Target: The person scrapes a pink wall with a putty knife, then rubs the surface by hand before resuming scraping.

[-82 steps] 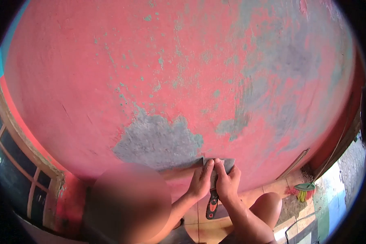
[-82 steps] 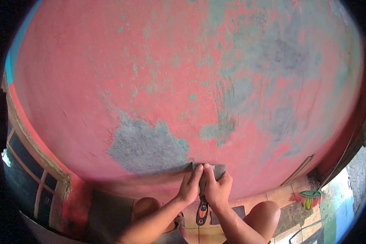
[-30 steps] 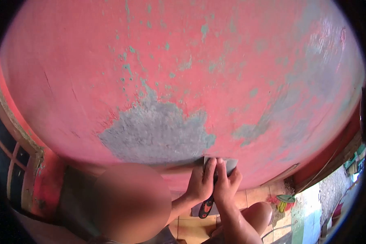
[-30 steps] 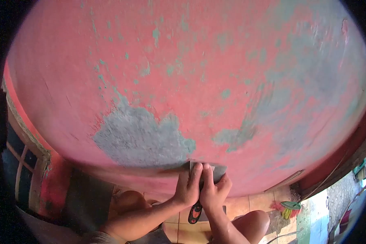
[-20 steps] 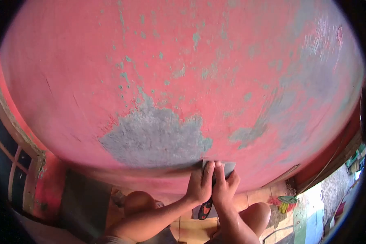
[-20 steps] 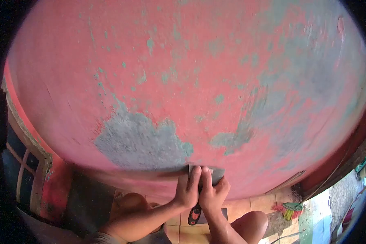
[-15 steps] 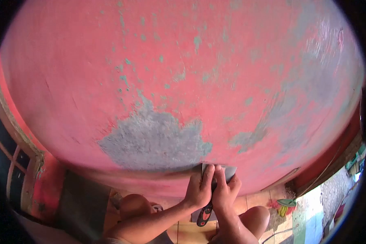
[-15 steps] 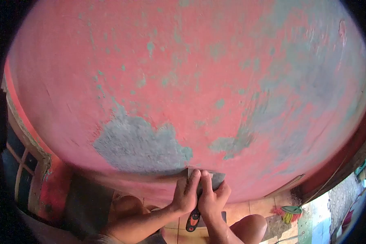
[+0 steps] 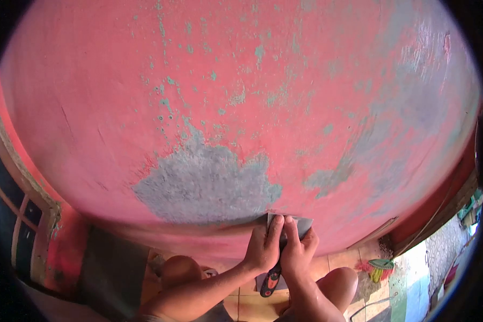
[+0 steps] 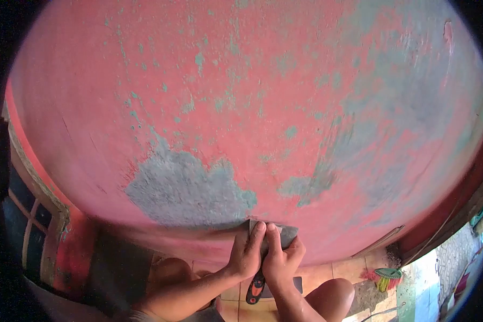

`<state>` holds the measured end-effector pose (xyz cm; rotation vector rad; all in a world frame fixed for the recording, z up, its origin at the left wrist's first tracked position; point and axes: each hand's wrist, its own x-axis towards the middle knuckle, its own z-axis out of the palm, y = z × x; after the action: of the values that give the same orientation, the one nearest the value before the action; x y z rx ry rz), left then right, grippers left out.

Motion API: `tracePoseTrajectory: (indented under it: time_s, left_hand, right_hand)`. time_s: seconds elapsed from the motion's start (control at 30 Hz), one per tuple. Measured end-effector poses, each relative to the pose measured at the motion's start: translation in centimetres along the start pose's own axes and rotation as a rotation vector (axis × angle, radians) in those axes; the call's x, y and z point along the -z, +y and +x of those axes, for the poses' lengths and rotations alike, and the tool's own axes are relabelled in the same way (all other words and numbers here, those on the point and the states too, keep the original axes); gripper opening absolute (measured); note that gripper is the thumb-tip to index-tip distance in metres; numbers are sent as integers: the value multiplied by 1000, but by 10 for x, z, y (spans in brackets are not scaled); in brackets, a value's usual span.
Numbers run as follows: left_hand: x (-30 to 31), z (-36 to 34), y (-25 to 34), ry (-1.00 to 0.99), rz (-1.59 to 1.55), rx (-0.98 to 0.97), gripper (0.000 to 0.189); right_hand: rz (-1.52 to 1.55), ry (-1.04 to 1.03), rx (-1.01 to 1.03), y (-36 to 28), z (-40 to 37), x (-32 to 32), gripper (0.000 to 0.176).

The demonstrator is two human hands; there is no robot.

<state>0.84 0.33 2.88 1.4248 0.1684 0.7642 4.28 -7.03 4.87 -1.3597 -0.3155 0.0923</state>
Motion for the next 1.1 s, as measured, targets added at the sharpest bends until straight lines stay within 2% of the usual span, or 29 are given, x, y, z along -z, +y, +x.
tracePoseTrajectory:
  time_s: [0.13,0.3,0.43,0.6,0.7,0.8,0.87,0.93,0.97,1.07,1.1]
  left_hand:
    - [4,-4,-4,-24,-7,80,43]
    - [2,0,-1,-6,23,16,42]
    - [4,-7,-5,-10,47,95,44]
    - [2,-2,-2,-3,-8,49,46]
    - [5,-2,3,-28,75,126,47]
    - [5,-2,-2,-42,91,38,47]
    - [6,-2,-4,-29,58,79,45]
    - [7,-2,3,-30,89,145,45]
    - [8,-3,-8,-35,28,136,42]
    - [9,-6,-6,-48,153,140,43]
    - [5,-4,-3,-21,128,61,43]
  right_hand:
    - [36,32,-46,0,-3,2,20]
    - [46,0,-23,0,5,1,19]
    - [6,-21,-38,3,1,3,19]
    - [51,-6,-30,-4,3,-2,18]
    - [36,3,-43,-5,-3,2,18]
    - [-5,20,-6,3,2,0,19]
    - [69,22,-17,6,2,0,20]
    - [9,1,-32,-1,1,2,21]
    - [-3,-5,-51,-2,-3,3,21]
    - [-25,19,-24,2,0,4,21]
    - [-13,30,-19,2,-1,2,21]
